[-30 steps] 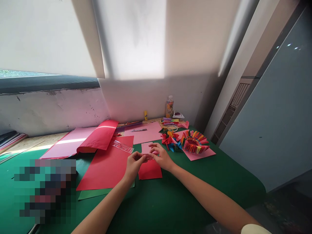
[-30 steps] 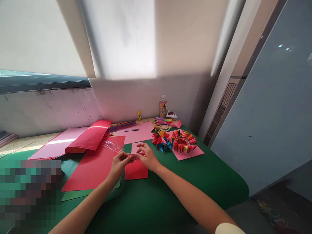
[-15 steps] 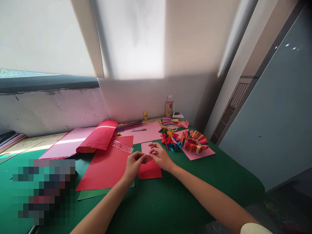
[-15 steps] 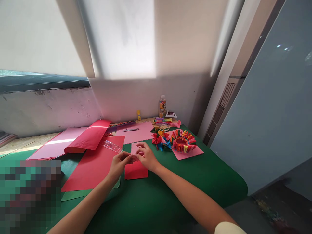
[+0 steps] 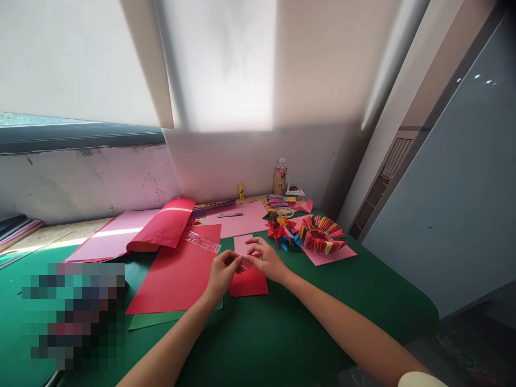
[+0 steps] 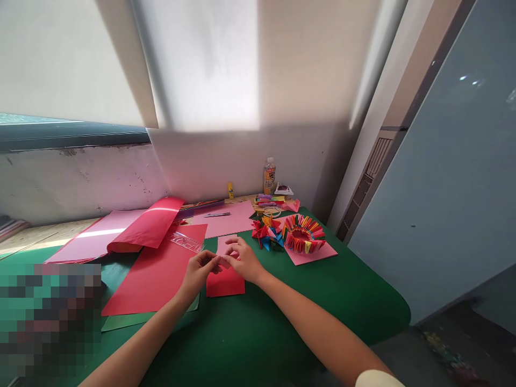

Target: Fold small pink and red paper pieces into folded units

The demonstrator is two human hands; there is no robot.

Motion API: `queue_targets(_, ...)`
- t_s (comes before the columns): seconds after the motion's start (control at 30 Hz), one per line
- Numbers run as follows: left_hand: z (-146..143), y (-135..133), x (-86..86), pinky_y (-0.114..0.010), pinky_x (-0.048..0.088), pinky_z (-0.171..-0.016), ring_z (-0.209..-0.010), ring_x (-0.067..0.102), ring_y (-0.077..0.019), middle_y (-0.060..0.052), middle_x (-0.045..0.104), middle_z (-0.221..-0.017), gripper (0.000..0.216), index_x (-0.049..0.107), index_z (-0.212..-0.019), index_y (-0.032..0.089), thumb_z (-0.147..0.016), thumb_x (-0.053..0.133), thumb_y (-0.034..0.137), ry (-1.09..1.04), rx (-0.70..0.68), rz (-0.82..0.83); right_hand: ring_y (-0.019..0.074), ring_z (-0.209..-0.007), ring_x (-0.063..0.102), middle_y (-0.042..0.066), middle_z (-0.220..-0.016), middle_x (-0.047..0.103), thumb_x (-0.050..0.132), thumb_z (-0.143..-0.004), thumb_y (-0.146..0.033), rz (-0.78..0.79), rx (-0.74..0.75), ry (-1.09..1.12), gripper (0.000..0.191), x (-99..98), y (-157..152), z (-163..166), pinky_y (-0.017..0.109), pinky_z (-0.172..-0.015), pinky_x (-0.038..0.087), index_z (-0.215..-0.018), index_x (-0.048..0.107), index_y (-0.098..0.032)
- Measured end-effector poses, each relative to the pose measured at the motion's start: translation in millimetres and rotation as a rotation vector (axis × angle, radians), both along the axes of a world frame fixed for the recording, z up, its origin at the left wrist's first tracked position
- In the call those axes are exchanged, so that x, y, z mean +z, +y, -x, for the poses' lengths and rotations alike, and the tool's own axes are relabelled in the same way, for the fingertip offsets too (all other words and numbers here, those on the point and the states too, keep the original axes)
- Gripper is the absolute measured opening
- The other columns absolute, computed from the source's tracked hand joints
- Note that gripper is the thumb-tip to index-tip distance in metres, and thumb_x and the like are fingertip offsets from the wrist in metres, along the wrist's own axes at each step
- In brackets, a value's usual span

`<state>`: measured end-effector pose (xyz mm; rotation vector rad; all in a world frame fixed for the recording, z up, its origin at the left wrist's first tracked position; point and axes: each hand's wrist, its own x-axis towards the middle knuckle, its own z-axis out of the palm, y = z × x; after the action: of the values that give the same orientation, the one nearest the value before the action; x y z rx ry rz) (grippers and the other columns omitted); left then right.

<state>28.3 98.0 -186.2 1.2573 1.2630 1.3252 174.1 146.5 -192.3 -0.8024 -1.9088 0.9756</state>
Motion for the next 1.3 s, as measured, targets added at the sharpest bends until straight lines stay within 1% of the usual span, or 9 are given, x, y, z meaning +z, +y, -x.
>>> queue_targets(0.2, -0.7, -0.2, 1.3, -0.025, 0.046, -0.053, -0.053, 0.058, -0.0141, -0.004, 0.063, -0.061, 0.024, 0.058, -0.07, 0.014, -0.069, 0.06, 0.038, 0.054, -0.015, -0.014, 0.017, -0.098, 0.05, 0.008, -0.105, 0.047, 0.055, -0.076, -0.022, -0.006, 0.008, 0.005, 0.01, 0.1, -0.1, -0.6, 0.028, -0.076, 0.048, -0.071, 0.058, -0.014)
queue_targets(0.4, 1.9, 1.6, -0.2, -0.023, 0.044, -0.051, -0.05, 0.056, -0.0128, -0.003, 0.062, -0.059, 0.021, 0.057, -0.064, 0.016, -0.068, 0.061, 0.036, 0.06, -0.017, -0.037, 0.0173, -0.098, 0.049, 0.008, -0.106, 0.047, 0.055, -0.077, -0.024, 0.005, 0.01, 0.003, 0.011, -2.0, 0.5, -0.8, 0.028, -0.076, 0.048, -0.072, 0.059, -0.015)
queue_targets(0.57, 3.1, 2.0, 0.2, -0.023, 0.045, -0.052, -0.052, 0.057, -0.0134, -0.004, 0.063, -0.06, 0.022, 0.06, -0.065, 0.015, -0.067, 0.063, 0.036, 0.038, -0.029, -0.031, 0.0176, -0.097, 0.05, 0.008, -0.104, 0.047, 0.058, -0.076, -0.029, 0.049, 0.028, 0.02, 0.015, -2.9, 2.4, 0.0, 0.029, -0.077, 0.048, -0.072, 0.06, -0.015)
queue_targets(0.73, 2.3, 1.7, 0.7, -0.027, 0.049, -0.06, -0.059, 0.061, -0.016, -0.005, 0.065, -0.063, 0.028, 0.062, -0.071, 0.013, -0.063, 0.066, 0.039, -0.156, -0.02, 0.084, 0.0189, -0.101, 0.047, 0.008, -0.105, 0.046, 0.059, -0.073, -0.04, 0.142, 0.079, 0.13, 0.025, -4.5, 6.8, -0.4, 0.029, -0.076, 0.048, -0.068, 0.06, -0.015)
queue_targets(0.9, 5.6, 3.7, 0.6, -0.027, 0.049, -0.065, -0.068, 0.062, -0.018, -0.007, 0.066, -0.067, 0.028, 0.064, -0.075, 0.013, -0.063, 0.067, 0.038, -0.448, -0.113, 0.146, 0.0218, -0.106, 0.045, 0.009, -0.11, 0.047, 0.064, -0.066, -0.046, 0.28, 0.072, 0.21, 0.032, -5.2, 12.8, -2.3, 0.034, -0.086, 0.04, -0.066, 0.06, -0.014)
queue_targets(0.97, 6.5, 4.4, 0.0, -0.027, 0.048, -0.065, -0.068, 0.062, -0.0176, -0.007, 0.066, -0.068, 0.026, 0.064, -0.076, 0.013, -0.061, 0.069, 0.035, -0.479, -0.121, 0.149, 0.0225, -0.108, 0.044, 0.009, -0.11, 0.048, 0.066, -0.064, -0.047, 0.343, 0.094, 0.235, 0.033, -4.5, 12.9, -2.5, 0.036, -0.089, 0.036, -0.065, 0.061, -0.014)
queue_targets(1.07, 6.7, 4.9, -1.1, -0.026, 0.048, -0.065, -0.066, 0.061, -0.0155, -0.006, 0.065, -0.067, 0.026, 0.065, -0.078, 0.014, -0.06, 0.07, 0.032, -0.494, -0.135, 0.145, 0.0232, -0.109, 0.043, 0.009, -0.112, 0.048, 0.068, -0.062, -0.047, 0.426, 0.134, 0.287, 0.034, -3.7, 11.6, -1.9, 0.036, -0.089, 0.036, -0.065, 0.061, -0.014)
queue_targets(1.23, 6.2, 4.7, -0.5, -0.026, 0.047, -0.064, -0.065, 0.059, -0.0147, -0.005, 0.063, -0.067, 0.024, 0.065, -0.076, 0.015, -0.06, 0.07, 0.031, -0.517, -0.156, 0.139, 0.0227, -0.11, 0.042, 0.008, -0.112, 0.049, 0.07, -0.061, -0.046, 0.447, 0.158, 0.319, 0.033, -2.9, 9.7, -1.0, 0.035, -0.09, 0.036, -0.063, 0.061, -0.014)
queue_targets(1.3, 6.4, 4.5, 0.5, -0.027, 0.047, -0.065, -0.065, 0.059, -0.0146, -0.005, 0.063, -0.068, 0.023, 0.065, -0.076, 0.015, -0.061, 0.069, 0.032, -0.532, -0.169, 0.145, 0.0234, -0.109, 0.043, 0.008, -0.114, 0.048, 0.071, -0.059, -0.047, 0.474, 0.175, 0.334, 0.034, -1.5, 8.6, -1.1, 0.034, -0.087, 0.038, -0.064, 0.062, -0.014)
